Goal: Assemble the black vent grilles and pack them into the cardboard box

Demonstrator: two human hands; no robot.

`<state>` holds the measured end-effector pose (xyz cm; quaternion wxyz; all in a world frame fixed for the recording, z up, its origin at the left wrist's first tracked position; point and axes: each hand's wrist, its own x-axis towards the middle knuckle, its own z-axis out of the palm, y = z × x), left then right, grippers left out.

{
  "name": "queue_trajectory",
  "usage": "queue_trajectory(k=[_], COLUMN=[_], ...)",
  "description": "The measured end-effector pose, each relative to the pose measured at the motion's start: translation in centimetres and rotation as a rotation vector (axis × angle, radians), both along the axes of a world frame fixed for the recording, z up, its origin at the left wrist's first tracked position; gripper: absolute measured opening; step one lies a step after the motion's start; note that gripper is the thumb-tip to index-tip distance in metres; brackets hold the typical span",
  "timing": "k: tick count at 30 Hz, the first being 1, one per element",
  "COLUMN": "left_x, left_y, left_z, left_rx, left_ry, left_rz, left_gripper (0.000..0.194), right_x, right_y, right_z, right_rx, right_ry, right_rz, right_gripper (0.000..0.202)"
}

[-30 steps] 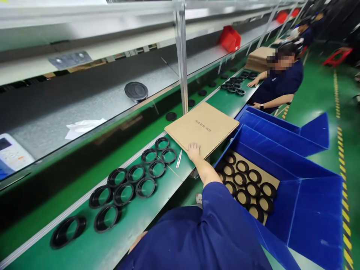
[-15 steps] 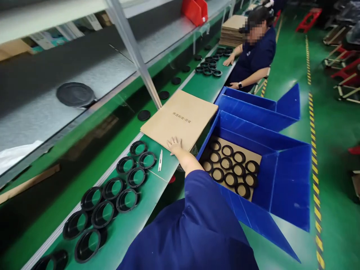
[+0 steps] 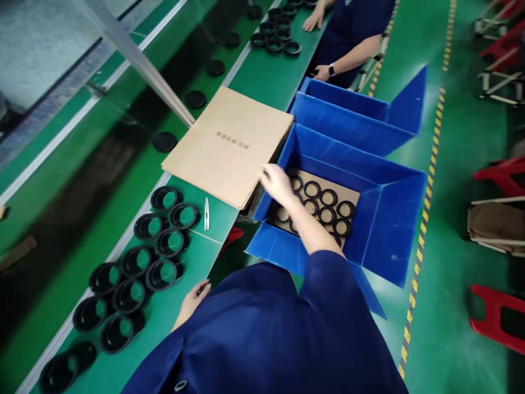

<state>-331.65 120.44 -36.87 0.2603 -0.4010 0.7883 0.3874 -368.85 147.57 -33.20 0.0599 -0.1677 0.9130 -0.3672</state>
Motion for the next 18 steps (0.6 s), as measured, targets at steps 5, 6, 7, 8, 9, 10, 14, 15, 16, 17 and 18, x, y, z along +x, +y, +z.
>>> queue_trajectory(k=[5,6,7,8,9,10,14,15,16,17,18], left_x=[-0.7,-0.7,-0.6,-0.5,-0.3,-0.1,1.1,1.6,2.1,2.6,3.1], left_y=[0.2,0.2,0.2,0.4,0.7,1.0,2.0,2.2,2.4,2.6,2.9], left_z=[-3.2,-3.7,-4.2,-4.6,-4.9,-5.2,-5.8,-5.7,-5.6,-5.5,-5.3], left_rx=[0.02,0.028,0.037,0.045,0.056,0.068,0.107,0.112,0.115,0.115,0.114], left_ry=[0.007,0.001,-0.007,-0.016,-0.024,-0.032,-0.051,-0.053,-0.056,-0.059,-0.064], left_rz=[0.123,0.134,0.139,0.141,0.139,0.135,0.144,0.158,0.178,0.2,0.225], left_gripper=[0.034,0.033,0.034,0.035,0.036,0.038,0.051,0.054,0.058,0.06,0.062], right_x=[5.0,6.4,7.7,8.9,9.8,10.4,10.9,11.0,11.1,11.3,11.5], right_y=[10.0,10.7,11.0,11.1,10.9,10.7,10.3,10.4,10.6,10.9,11.1], right_z=[-7.4,-8.9,-10.1,-11.2,-12.1,-13.0,-17.3,-18.3,-19.4,-20.2,-21.0], right_rx=[-0.038,-0.001,0.056,0.123,0.187,0.241,0.363,0.388,0.411,0.431,0.448], right_ry=[-0.251,-0.321,-0.4,-0.479,-0.554,-0.621,-0.839,-0.892,-0.937,-0.973,-1.0], right_rz=[-0.397,-0.378,-0.318,-0.239,-0.159,-0.09,-0.018,-0.011,-0.006,-0.002,0.0], right_gripper=[0.047,0.048,0.048,0.048,0.047,0.047,0.046,0.043,0.04,0.038,0.037])
